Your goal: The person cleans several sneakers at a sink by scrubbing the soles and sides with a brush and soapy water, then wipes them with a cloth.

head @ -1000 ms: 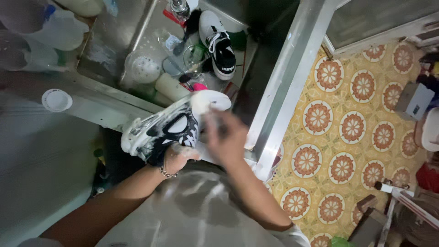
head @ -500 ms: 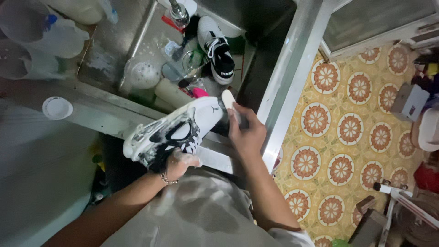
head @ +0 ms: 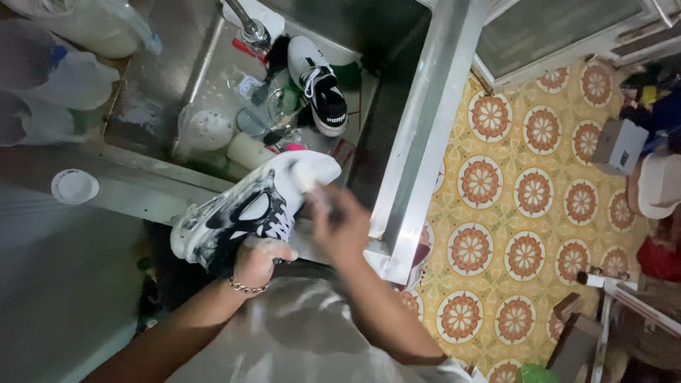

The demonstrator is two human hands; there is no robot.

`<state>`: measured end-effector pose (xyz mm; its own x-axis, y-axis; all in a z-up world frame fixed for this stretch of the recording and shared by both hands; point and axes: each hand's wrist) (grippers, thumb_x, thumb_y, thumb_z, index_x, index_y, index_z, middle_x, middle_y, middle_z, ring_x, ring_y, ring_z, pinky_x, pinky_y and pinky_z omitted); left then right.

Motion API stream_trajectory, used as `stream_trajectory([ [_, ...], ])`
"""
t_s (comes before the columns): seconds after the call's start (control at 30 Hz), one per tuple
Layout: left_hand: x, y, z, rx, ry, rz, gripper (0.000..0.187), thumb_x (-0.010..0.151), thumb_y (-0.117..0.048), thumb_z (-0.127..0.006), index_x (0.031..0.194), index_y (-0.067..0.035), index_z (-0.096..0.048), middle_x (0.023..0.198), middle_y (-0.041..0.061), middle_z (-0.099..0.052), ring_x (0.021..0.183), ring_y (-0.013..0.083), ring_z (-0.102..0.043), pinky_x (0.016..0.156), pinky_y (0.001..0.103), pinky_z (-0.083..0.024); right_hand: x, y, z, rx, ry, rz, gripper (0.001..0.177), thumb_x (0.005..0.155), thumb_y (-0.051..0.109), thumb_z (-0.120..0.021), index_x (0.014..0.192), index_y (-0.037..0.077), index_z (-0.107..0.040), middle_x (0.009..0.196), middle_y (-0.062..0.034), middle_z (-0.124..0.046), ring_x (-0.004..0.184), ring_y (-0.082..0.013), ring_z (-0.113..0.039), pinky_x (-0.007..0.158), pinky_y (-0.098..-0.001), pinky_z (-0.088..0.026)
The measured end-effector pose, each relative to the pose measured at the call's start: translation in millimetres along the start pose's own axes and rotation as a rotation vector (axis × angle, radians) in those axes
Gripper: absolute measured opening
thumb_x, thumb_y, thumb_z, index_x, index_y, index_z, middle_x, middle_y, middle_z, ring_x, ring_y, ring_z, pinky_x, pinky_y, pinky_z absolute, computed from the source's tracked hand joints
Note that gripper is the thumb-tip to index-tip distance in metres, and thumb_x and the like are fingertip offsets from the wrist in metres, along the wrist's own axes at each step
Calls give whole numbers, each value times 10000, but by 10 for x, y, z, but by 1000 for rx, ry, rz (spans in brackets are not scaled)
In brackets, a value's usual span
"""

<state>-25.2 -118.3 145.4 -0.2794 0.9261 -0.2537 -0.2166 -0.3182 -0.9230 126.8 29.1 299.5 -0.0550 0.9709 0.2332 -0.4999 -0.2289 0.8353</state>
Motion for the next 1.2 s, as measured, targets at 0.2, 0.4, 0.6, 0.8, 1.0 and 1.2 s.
stream_trajectory([
  [0.2, -26, -283, 154, 51, -53, -29, 137, 778, -258, -1081, 699, -242, -971, 722, -25, -892, 863, 203, -891, 890, 320, -665, -69, 169, -34, -27, -16, 52, 148, 1018, 212, -936, 1162, 180, -925, 1025, -118, -944, 977, -434, -927, 882, -478, -731],
  [0.4, -123, -71, 230, -784, -188, 373, 343, 595, 125, -864, 681, -128, -649, 763, -5, -563, 783, 238, -632, 856, 427, -557, 172, 1, 14, -31, -9, 70, 111, 1019, 181, -929, 1121, 139, -929, 963, -174, -918, 939, -470, -914, 831, -494, -731],
  [0.6, -84, -34, 380, -1337, -124, 527, 381, 630, 212, -710, 851, -92, -646, 761, -32, -501, 613, 237, -539, 611, 421, -420, 182, 79, 20, -162, 52, 192, 112, 1013, 293, -987, 1093, 224, -948, 991, -44, -960, 900, -326, -941, 839, -394, -741],
  [0.8, 73, -961, 465, -1418, -92, 479, 359, 639, 224, -703, 812, -79, -617, 726, -16, -528, 567, 253, -517, 572, 430, -420, 163, 438, 98, -176, 179, 181, 107, 1013, 214, -970, 1089, 146, -940, 950, -143, -949, 876, -421, -933, 792, -488, -754],
  [1.0, -11, -187, 290, -1453, -85, 453, 394, 671, 246, -650, 751, -124, -541, 722, -30, -432, 584, 195, -413, 571, 390, -358, 262, 260, 89, -301, 111, 164, 136, 1073, 325, -917, 1085, 191, -936, 914, -111, -938, 859, -417, -917, 774, -512, -737],
  [1.2, 219, -1661, 726, -1488, -49, 364, 398, 694, 211, -668, 730, -162, -536, 695, -66, -400, 561, 171, -377, 531, 367, -324, 339, -106, 122, -139, 149, 113, 131, 1027, 295, -959, 1117, 200, -959, 954, -109, -959, 920, -434, -929, 803, -501, -740],
])
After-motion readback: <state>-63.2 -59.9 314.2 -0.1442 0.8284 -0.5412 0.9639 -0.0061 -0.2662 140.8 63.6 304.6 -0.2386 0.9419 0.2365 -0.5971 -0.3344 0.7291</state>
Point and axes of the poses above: each hand's wrist, its own x-axis towards the middle knuckle, its own z-axis out of the back of the hand, y = z × x
